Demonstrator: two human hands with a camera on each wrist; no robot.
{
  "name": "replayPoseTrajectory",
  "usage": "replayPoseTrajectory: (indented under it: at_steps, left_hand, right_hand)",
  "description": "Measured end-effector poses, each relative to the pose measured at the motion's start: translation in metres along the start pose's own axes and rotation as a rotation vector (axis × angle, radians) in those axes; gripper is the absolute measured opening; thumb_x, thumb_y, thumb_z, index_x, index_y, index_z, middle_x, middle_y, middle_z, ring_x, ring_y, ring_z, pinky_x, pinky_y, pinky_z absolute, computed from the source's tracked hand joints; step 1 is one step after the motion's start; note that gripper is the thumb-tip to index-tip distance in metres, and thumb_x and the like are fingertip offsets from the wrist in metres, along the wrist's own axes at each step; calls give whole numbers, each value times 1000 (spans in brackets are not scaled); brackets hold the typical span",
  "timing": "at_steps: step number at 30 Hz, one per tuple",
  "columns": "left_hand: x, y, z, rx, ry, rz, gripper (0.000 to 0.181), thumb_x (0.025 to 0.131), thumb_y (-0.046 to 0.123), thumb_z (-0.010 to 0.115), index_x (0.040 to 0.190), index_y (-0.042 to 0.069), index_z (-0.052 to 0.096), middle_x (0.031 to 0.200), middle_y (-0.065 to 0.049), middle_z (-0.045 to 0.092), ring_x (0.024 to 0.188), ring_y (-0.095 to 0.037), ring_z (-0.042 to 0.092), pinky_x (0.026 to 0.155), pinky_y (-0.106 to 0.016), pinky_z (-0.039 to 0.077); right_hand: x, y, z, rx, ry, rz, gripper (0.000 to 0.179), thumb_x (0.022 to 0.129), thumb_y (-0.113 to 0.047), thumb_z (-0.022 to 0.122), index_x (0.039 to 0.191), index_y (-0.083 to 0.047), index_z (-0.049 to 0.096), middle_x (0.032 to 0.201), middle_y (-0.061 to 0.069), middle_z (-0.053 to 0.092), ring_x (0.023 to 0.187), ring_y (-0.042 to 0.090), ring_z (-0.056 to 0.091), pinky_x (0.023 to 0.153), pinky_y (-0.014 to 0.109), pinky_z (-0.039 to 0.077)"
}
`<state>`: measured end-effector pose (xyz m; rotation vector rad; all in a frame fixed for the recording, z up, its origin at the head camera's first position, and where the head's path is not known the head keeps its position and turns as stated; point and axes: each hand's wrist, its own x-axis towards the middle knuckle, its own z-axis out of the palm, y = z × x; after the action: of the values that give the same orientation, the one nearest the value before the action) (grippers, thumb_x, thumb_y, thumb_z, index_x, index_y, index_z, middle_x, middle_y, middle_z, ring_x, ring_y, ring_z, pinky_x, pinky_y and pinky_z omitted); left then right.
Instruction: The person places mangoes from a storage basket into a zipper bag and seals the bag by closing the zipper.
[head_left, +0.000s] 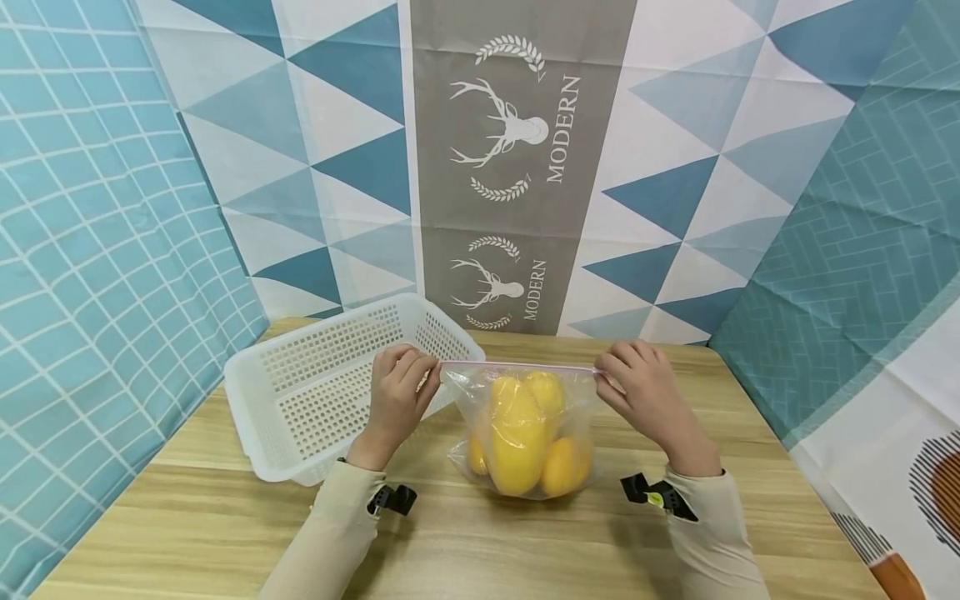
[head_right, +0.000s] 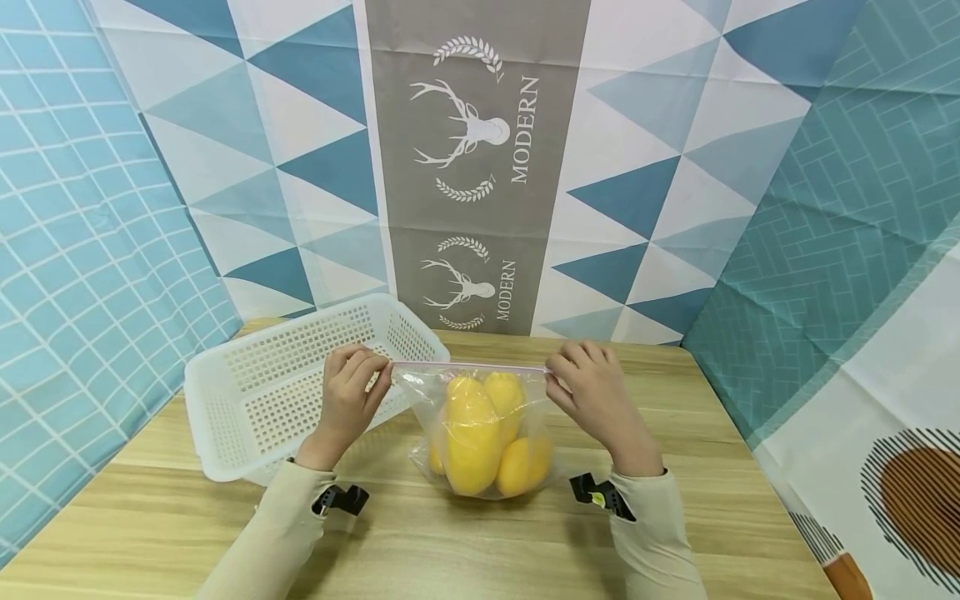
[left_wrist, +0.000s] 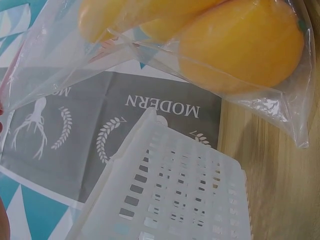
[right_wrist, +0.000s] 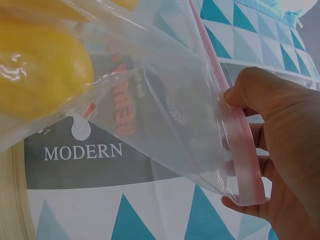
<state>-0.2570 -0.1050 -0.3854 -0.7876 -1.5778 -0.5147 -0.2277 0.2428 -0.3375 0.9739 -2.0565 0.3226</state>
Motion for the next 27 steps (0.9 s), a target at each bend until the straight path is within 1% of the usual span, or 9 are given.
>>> replayPoseTrajectory:
  at_steps: [7,21,27]
  left_hand:
    - [-1,-1,0,3,-2,6,23,101,14,55,86,1,66,81,-9,61,85,-32,54,69,-44,37]
    - [-2,-1,-1,5,0,2,22,101,14,56,85,1,65,80,-8,61,84,-32,54,68,-44,36]
    - [-2,-2,-1,7,-2,2,23,101,15,55,85,2,65,80,-8,61,85,-33,54,68,-45,37]
  right_hand:
    - [-5,1,-3,-12,9,6,21,96,-19,46,88,-8,62,87,8,58,82,35,52,75,56,42]
    - [-15,7,-8,0,26,24,20,94,-17,49,88,-7,65,87,9,59,87,38,55,74,58,43]
    - [-18,9,-10,-5,36,33,24,96,-20,47,88,-7,66,87,9,59,86,39,55,73,57,42]
